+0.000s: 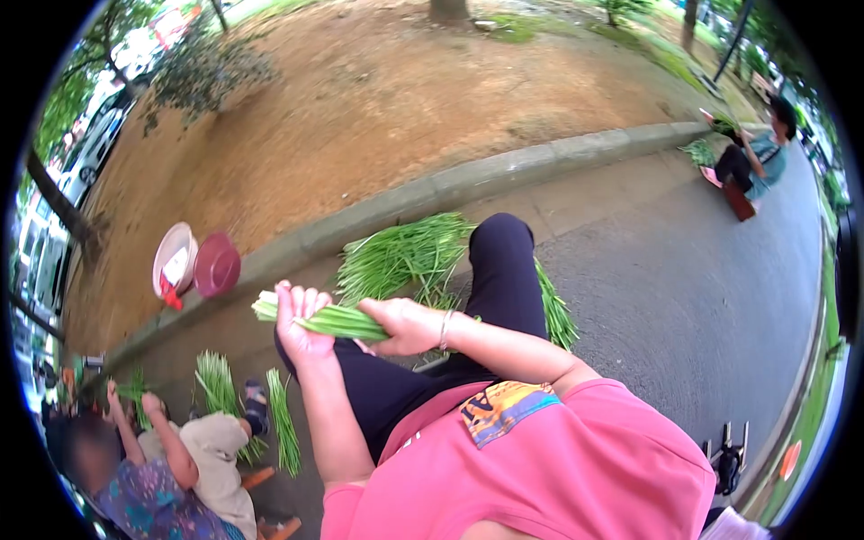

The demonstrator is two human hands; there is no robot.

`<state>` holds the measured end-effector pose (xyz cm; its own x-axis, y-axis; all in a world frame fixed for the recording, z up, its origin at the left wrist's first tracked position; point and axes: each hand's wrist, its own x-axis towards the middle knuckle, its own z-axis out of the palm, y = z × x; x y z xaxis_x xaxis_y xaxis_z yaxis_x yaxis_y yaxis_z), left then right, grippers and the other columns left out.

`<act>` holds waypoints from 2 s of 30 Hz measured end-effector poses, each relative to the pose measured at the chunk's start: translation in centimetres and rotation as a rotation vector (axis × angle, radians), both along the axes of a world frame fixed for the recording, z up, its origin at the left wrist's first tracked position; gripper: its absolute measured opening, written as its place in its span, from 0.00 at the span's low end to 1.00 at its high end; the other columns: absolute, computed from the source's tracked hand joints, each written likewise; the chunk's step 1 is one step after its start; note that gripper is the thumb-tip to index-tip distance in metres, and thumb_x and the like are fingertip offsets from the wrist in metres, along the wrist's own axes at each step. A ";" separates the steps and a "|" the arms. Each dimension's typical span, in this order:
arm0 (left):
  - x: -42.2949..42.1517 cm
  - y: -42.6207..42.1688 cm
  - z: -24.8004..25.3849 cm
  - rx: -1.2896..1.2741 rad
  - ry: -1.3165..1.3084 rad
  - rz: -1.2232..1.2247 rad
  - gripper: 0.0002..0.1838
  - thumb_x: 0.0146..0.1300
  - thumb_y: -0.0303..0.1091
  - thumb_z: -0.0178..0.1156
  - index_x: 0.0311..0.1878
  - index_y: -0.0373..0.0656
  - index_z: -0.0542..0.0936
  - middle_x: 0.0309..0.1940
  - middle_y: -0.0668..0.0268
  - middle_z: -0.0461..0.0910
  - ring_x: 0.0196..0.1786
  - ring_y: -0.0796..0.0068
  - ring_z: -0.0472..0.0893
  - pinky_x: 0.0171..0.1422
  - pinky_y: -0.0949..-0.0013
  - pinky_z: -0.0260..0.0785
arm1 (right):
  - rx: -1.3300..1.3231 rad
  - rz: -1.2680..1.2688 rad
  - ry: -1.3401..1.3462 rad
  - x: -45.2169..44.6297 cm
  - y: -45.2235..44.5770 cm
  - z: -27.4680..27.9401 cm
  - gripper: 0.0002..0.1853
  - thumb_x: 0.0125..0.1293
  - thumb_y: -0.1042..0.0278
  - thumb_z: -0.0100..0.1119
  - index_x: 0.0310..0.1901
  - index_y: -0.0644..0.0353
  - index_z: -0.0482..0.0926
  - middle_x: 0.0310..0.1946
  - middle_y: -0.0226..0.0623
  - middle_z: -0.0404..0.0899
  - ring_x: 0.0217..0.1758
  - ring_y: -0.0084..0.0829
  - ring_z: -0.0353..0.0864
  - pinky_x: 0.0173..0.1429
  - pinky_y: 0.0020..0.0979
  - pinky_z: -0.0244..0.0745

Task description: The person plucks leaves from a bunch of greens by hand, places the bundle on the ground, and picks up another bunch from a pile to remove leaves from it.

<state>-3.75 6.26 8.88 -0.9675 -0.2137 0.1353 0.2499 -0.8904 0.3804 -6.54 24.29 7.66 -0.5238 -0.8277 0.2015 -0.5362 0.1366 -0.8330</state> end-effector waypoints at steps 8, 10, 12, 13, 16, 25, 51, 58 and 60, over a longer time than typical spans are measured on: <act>-0.3 0.2 0.5 0.049 -0.031 0.072 0.10 0.66 0.38 0.48 0.45 0.44 0.72 0.20 0.73 0.64 0.24 0.82 0.63 0.34 0.76 0.60 | 0.060 -0.102 0.115 0.1 0.3 1.4 0.16 0.56 0.64 0.57 0.37 0.64 0.62 0.24 0.51 0.73 0.31 0.52 0.74 0.33 0.45 0.68; -0.6 -0.2 0.3 0.046 0.002 0.048 0.10 0.66 0.38 0.49 0.45 0.44 0.73 0.21 0.73 0.65 0.25 0.82 0.64 0.35 0.75 0.59 | 0.100 -0.120 0.158 -0.3 0.4 2.0 0.15 0.55 0.65 0.57 0.36 0.63 0.62 0.26 0.50 0.73 0.30 0.51 0.75 0.33 0.45 0.69; -1.3 -0.3 0.4 0.112 0.031 0.001 0.10 0.65 0.38 0.50 0.45 0.44 0.73 0.21 0.73 0.65 0.25 0.81 0.64 0.36 0.73 0.59 | 0.154 -0.133 0.205 -0.7 0.8 3.2 0.15 0.55 0.66 0.57 0.36 0.63 0.63 0.25 0.49 0.73 0.30 0.50 0.76 0.33 0.45 0.70; -1.7 -0.2 0.6 0.126 0.008 0.016 0.10 0.65 0.38 0.50 0.44 0.44 0.74 0.21 0.72 0.66 0.26 0.79 0.64 0.37 0.71 0.60 | 0.226 -0.136 0.184 -1.1 1.0 3.8 0.14 0.54 0.67 0.57 0.36 0.63 0.63 0.25 0.49 0.74 0.30 0.50 0.76 0.33 0.45 0.71; -2.9 -1.7 0.7 0.160 -0.023 0.131 0.10 0.64 0.38 0.52 0.43 0.44 0.74 0.23 0.72 0.69 0.30 0.76 0.68 0.44 0.67 0.63 | 0.298 -0.160 0.249 -2.8 2.8 4.3 0.14 0.55 0.64 0.56 0.37 0.63 0.66 0.24 0.49 0.76 0.31 0.50 0.78 0.35 0.44 0.72; -3.0 -3.2 -3.1 0.204 -0.176 0.024 0.11 0.64 0.37 0.51 0.46 0.45 0.75 0.43 0.65 0.78 0.46 0.67 0.74 0.54 0.60 0.61 | 0.381 -0.552 0.400 -8.0 14.9 6.7 0.12 0.56 0.67 0.54 0.38 0.60 0.64 0.28 0.49 0.74 0.35 0.51 0.75 0.37 0.45 0.70; -3.6 0.5 -12.8 -0.083 -0.669 -0.178 0.12 0.67 0.35 0.45 0.49 0.44 0.74 0.35 0.67 0.76 0.36 0.71 0.72 0.47 0.65 0.65 | 1.225 -1.129 -0.640 -9.8 33.6 -29.2 0.16 0.60 0.66 0.47 0.48 0.61 0.65 0.48 0.53 0.73 0.53 0.48 0.73 0.55 0.42 0.69; -4.1 2.2 -14.0 -0.292 -0.745 -0.231 0.11 0.67 0.35 0.47 0.49 0.44 0.72 0.35 0.67 0.75 0.36 0.73 0.73 0.46 0.66 0.68 | 1.225 -1.158 -0.593 -9.7 35.8 -30.2 0.17 0.58 0.65 0.52 0.47 0.59 0.64 0.46 0.53 0.74 0.51 0.50 0.73 0.54 0.43 0.69; -4.1 2.6 -14.5 -0.320 -0.767 -0.231 0.11 0.66 0.35 0.48 0.49 0.44 0.71 0.35 0.67 0.76 0.35 0.74 0.75 0.45 0.67 0.69 | 1.256 -1.131 -0.597 -9.3 36.1 -30.5 0.16 0.58 0.64 0.50 0.47 0.59 0.64 0.47 0.51 0.74 0.52 0.48 0.73 0.54 0.42 0.69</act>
<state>-7.87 8.85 -5.60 -0.8308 -0.0630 -0.5530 -0.3530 -0.7086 0.6110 -15.85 60.44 -22.81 -0.6464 0.4558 -0.6119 0.5621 0.8268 0.0221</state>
